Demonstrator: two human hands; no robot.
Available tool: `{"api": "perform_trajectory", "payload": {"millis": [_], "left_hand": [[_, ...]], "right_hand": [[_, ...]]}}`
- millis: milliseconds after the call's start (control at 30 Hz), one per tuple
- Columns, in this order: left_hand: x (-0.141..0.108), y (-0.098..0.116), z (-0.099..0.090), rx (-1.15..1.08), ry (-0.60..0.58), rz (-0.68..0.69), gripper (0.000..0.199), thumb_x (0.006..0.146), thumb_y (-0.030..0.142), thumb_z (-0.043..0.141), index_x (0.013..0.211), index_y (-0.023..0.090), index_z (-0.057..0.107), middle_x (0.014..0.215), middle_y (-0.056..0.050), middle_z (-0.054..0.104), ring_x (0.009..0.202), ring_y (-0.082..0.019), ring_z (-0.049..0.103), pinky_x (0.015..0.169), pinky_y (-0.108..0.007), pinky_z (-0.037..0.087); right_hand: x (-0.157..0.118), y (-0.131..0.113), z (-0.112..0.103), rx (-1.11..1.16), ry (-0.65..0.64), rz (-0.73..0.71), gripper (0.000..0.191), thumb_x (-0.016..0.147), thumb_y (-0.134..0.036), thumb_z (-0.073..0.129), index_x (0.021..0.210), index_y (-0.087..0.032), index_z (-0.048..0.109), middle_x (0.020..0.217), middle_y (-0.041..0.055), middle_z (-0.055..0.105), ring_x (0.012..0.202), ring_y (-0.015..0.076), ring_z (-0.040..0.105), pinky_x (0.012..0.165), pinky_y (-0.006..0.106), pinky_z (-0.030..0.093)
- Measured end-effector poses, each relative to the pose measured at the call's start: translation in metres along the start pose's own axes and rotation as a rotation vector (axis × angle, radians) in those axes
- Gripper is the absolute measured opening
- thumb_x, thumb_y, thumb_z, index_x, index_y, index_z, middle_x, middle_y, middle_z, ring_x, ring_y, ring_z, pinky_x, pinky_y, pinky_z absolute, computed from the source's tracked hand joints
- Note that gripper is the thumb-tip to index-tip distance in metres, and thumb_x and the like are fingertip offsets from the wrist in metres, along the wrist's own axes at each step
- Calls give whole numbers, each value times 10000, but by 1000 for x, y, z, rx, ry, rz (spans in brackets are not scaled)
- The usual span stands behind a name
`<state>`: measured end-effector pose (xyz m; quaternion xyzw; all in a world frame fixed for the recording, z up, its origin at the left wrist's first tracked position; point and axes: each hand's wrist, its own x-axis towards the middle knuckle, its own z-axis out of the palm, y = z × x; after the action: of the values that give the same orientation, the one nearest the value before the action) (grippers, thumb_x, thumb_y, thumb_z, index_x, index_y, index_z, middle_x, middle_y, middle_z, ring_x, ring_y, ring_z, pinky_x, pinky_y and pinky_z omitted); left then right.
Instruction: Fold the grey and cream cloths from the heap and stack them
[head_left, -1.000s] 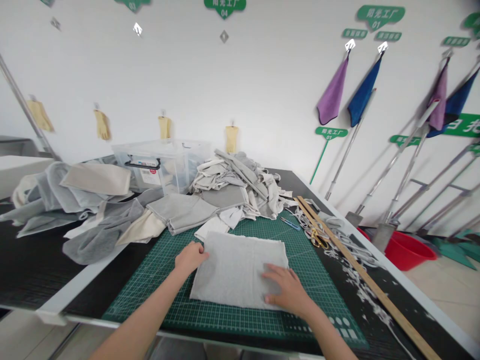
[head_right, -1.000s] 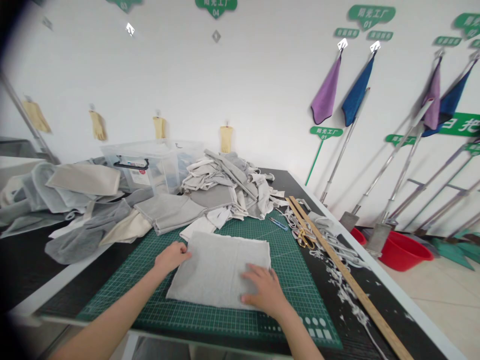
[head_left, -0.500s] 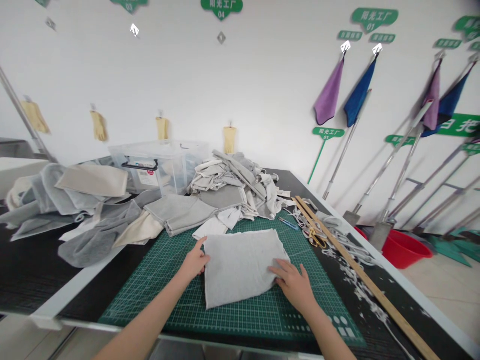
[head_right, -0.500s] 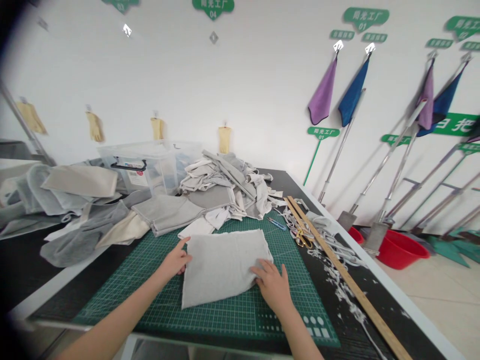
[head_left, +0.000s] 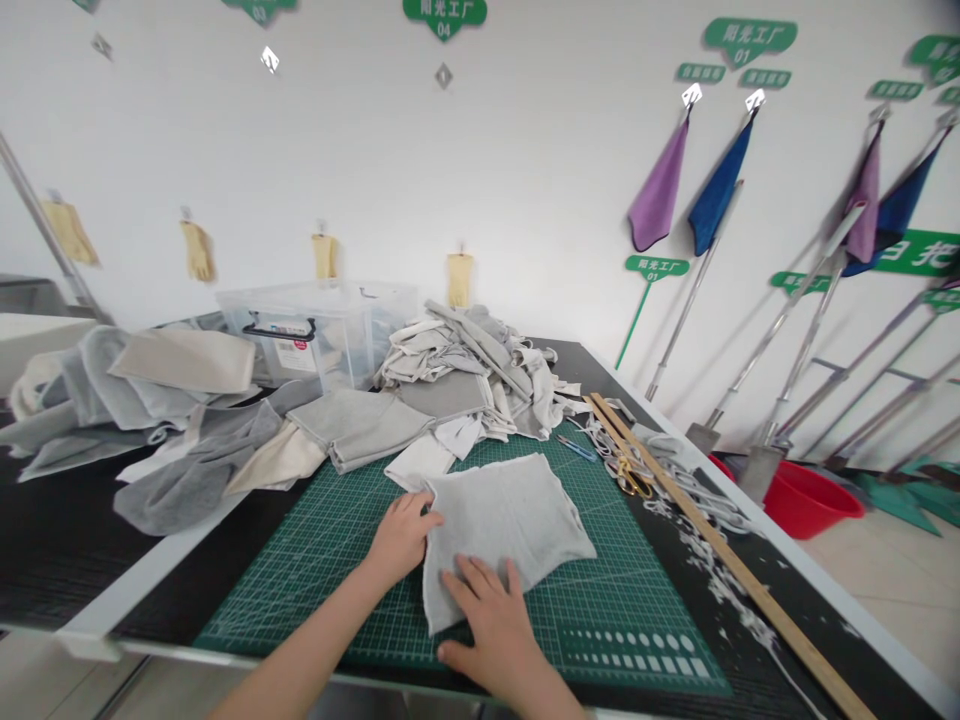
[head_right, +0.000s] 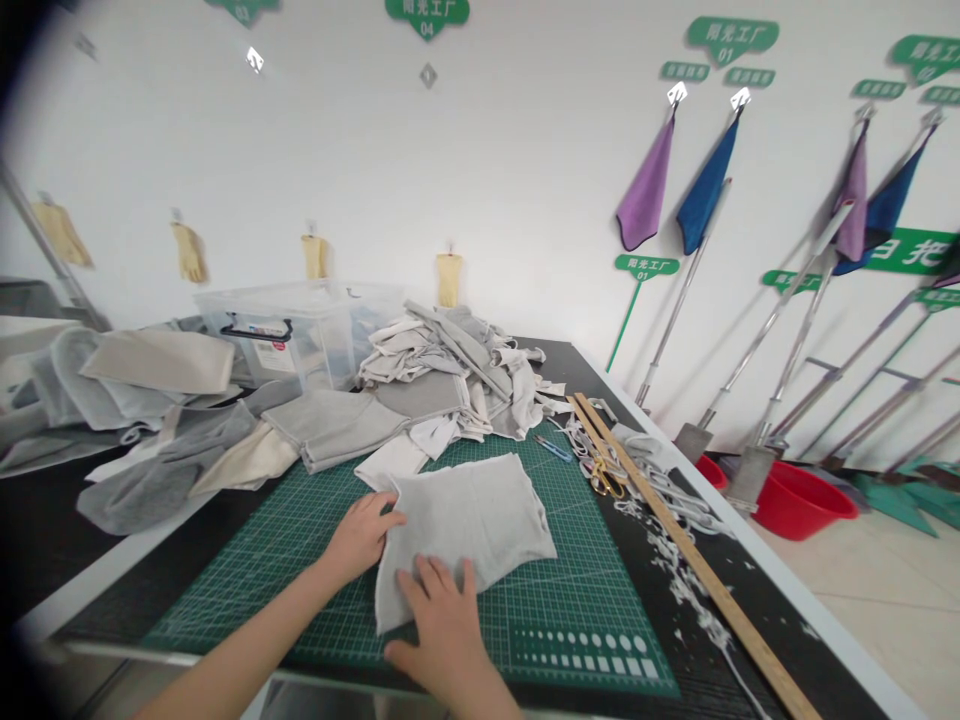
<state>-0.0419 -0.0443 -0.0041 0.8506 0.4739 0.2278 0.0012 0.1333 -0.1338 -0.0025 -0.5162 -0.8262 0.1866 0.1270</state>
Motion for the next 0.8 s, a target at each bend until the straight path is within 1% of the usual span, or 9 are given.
{"api": "perform_trajectory", "payload": {"millis": [133,233,300,367,433,500,567,633,800], "left_hand": [[-2,2,-7,117,98,95,166,695,120,454,707,206,595,1210,-49,392,1149,-247,260,939,-509,51],[-5,7,-11,138,70,172,148,678,98,444,684,176,570,1260,-50,337,1170,-255,224,933,-526,-1],[-8,14,-12,110,8,242,138,675,99,441,701,171,556,1219,-50,393,1142,-242,276,941,-511,24],[-13,22,-12,55,-95,294,132,704,136,434,764,180,542,1045,-43,527,1016,-201,413,941,-459,134],[-17,31,-11,16,-200,300,132,747,194,406,812,185,521,848,-23,575,833,-160,491,851,-364,303],[-22,39,-9,14,-258,286,146,774,227,371,814,187,506,770,-15,561,736,-148,490,701,-286,376],[-24,43,-8,17,-267,283,141,774,215,366,818,193,498,779,-13,549,737,-152,479,635,-258,372],[-25,43,-7,8,-256,269,147,746,177,398,853,204,495,806,-8,541,766,-153,468,650,-255,362],[-24,23,-4,-37,-184,142,284,668,81,439,908,220,501,893,-1,538,843,-155,444,719,-262,350]], "right_hand": [[5,-2,3,-5,112,68,391,712,-291,451,1097,-355,425,1212,-28,430,1105,191,340,924,454,70],[4,7,-6,18,211,120,396,693,-104,387,963,-355,532,1075,-64,546,1012,149,433,906,384,160],[3,18,-13,57,286,181,385,671,-74,376,882,-322,581,965,-49,604,932,148,486,873,343,230],[1,33,-18,115,360,275,306,683,-124,391,842,-275,604,866,-6,633,847,173,523,799,321,313],[-2,49,-20,222,419,339,244,693,-192,409,822,-240,610,807,22,637,782,192,541,721,307,366],[-6,62,-19,365,470,324,225,688,-206,417,802,-226,610,792,24,634,760,190,546,704,300,384],[-10,71,-16,505,497,253,203,678,-197,430,766,-219,612,795,18,631,770,182,544,736,297,384],[-14,75,-12,605,523,212,175,668,-210,457,742,-211,615,786,21,628,779,186,541,756,306,382],[-18,79,-7,748,581,227,159,650,-252,508,745,-190,619,764,36,618,768,198,539,758,325,389]]}}
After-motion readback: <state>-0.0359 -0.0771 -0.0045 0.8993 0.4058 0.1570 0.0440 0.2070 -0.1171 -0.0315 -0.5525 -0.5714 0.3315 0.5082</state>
